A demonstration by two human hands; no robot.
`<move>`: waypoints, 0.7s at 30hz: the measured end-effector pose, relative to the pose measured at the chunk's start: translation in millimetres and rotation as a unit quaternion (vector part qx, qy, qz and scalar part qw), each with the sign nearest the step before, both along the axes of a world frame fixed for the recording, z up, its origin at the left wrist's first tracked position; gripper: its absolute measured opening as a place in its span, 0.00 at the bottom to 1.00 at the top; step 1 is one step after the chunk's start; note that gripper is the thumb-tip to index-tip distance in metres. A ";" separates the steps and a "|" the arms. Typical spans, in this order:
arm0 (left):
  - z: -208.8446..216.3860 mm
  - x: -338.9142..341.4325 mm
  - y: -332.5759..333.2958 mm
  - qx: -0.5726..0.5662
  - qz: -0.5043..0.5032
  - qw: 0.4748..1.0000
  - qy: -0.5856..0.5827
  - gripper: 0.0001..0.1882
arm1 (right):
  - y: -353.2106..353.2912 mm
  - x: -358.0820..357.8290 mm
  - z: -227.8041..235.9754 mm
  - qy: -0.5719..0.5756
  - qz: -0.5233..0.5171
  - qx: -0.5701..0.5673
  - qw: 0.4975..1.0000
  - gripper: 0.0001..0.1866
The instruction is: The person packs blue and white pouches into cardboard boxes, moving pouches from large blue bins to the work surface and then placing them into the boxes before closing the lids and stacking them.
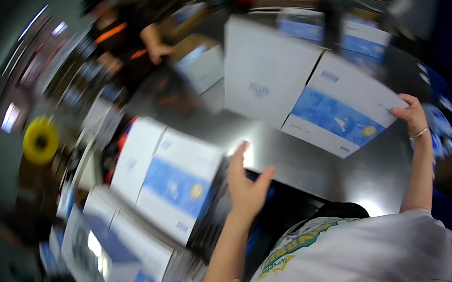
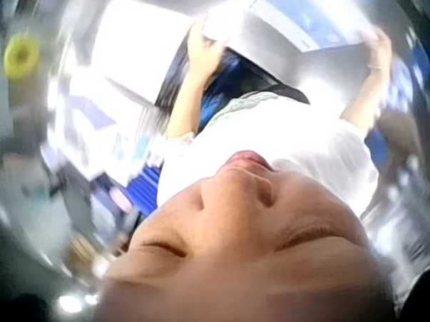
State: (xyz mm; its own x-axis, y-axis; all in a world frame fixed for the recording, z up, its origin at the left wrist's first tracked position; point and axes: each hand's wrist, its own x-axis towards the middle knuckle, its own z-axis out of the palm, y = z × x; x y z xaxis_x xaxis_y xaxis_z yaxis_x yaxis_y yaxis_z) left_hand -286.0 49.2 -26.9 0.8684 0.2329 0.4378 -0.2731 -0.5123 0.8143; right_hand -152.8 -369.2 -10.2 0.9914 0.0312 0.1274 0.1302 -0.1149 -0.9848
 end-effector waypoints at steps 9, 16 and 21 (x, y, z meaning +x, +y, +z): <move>-77.9 155.7 -135.4 -0.315 -0.087 0.926 0.188 0.43 | -65.8 -139.2 -23.8 0.102 -0.159 -0.166 0.968 0.10; -31.6 165.4 -165.1 -0.241 -0.192 0.912 0.271 0.33 | -89.1 -139.5 -54.7 0.034 -0.228 0.133 0.964 0.18; -41.2 159.1 -198.5 0.004 -0.369 0.895 0.248 0.53 | -70.9 -111.5 -34.8 -0.001 -0.043 -0.049 0.998 0.31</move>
State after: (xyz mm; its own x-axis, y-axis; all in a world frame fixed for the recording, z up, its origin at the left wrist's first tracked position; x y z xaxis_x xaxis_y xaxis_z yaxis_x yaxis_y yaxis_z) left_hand -126.8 -149.3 -68.1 0.8723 -0.4868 -0.0463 -0.1447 -0.3474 0.9265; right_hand -264.4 -440.1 -45.0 0.9906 -0.0412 0.1307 0.1186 -0.2205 -0.9681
